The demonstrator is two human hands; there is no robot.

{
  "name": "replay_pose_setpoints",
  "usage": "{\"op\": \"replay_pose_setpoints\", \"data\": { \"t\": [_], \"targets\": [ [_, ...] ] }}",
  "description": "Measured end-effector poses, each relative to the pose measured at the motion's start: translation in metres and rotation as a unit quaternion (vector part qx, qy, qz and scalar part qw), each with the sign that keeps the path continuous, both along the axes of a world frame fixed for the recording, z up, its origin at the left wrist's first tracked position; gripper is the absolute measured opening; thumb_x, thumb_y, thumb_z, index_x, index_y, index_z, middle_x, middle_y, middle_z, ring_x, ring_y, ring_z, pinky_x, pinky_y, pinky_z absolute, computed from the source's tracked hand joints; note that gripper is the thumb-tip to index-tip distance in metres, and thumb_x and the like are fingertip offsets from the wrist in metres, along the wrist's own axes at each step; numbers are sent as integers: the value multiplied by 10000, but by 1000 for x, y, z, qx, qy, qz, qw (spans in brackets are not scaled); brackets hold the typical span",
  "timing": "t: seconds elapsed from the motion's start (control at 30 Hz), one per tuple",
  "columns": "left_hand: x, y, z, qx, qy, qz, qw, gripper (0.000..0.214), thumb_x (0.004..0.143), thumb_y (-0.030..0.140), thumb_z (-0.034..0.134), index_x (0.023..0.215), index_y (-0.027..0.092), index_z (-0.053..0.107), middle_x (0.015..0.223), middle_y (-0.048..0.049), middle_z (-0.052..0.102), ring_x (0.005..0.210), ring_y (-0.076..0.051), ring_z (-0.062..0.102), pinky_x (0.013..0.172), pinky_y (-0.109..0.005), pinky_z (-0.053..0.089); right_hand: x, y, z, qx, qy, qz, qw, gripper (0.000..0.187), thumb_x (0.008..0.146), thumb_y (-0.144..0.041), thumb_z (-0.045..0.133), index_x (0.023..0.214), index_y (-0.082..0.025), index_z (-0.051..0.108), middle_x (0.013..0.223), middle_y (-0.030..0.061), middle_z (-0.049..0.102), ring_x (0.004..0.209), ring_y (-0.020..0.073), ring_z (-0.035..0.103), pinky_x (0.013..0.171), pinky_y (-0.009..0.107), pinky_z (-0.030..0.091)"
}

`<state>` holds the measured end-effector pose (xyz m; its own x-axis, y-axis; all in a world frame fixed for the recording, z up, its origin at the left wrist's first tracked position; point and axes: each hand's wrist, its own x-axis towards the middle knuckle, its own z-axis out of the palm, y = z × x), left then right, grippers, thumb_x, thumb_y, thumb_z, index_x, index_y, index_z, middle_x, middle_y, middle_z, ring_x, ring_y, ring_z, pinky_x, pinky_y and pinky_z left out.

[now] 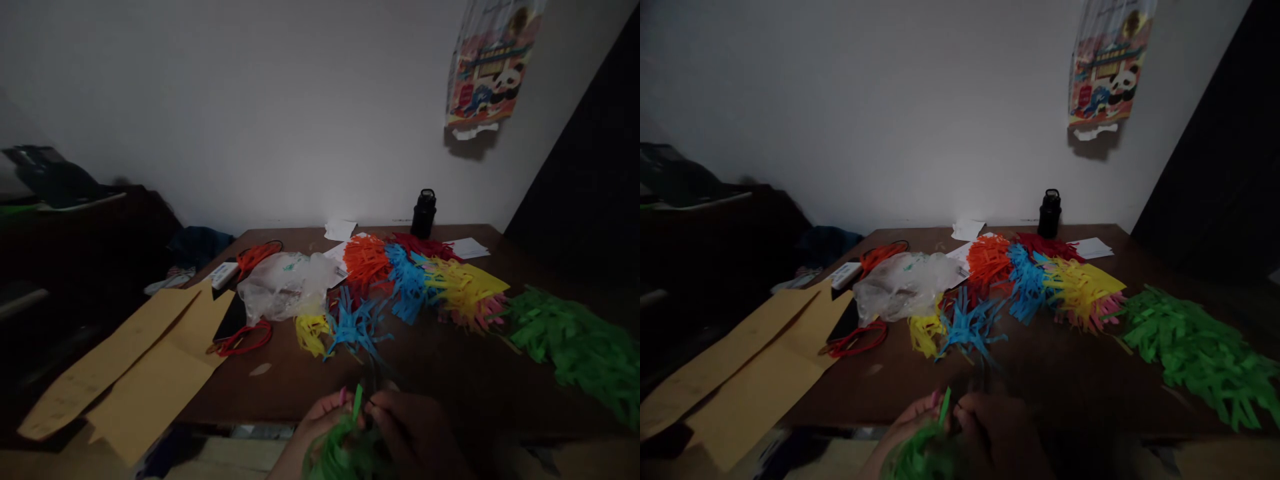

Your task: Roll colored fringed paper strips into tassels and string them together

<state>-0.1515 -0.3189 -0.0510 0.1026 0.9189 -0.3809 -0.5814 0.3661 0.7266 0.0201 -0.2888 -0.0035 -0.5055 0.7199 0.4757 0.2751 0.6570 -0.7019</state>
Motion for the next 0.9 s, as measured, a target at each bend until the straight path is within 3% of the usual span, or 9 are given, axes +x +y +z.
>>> {"op": "replay_pose_setpoints", "data": {
  "t": [0.2,0.3,0.4,0.5,0.67,0.9],
  "targets": [
    [0,-4,10,-5,-6,-26,1000,382,529,425,929,637,113,736,569,-23,668,467,-71,545,486,-155,391,1,3,-6,-37,-50,11,998,306,921,-258,406,667,-203,567,587,-6,611,531,117,590,514,217,349],
    [1,-7,20,12,8,-20,1000,392,570,443,907,632,115,700,541,4,618,454,-65,504,480,-160,366,-4,3,-12,-142,20,8,990,248,899,-293,451,747,-207,627,615,-15,622,547,115,576,525,197,375],
    [3,-10,28,46,49,-2,998,384,649,453,860,622,124,663,535,9,600,461,-71,484,489,-169,362,-12,0,-16,-276,72,26,958,201,875,-307,480,883,-211,657,546,-49,545,483,108,501,493,185,377],
    [5,-14,33,53,71,-2,996,386,669,471,841,645,128,665,563,-12,626,485,-89,501,490,-177,367,-17,-2,-17,-341,86,62,934,177,854,-320,508,851,-207,645,526,-64,483,457,99,433,467,183,346],
    [2,-14,30,25,47,2,999,420,624,467,870,597,140,608,512,46,511,454,-52,374,454,-154,305,-13,0,-17,-372,94,85,920,213,871,-351,497,768,-199,605,510,-72,429,464,95,401,467,182,326],
    [-1,-12,18,20,34,2,999,474,601,503,870,608,147,557,529,48,498,474,-59,372,474,-167,313,0,6,-26,-248,25,52,967,273,916,-363,481,781,-197,651,658,-8,624,602,130,573,583,194,418]
  ]
}}
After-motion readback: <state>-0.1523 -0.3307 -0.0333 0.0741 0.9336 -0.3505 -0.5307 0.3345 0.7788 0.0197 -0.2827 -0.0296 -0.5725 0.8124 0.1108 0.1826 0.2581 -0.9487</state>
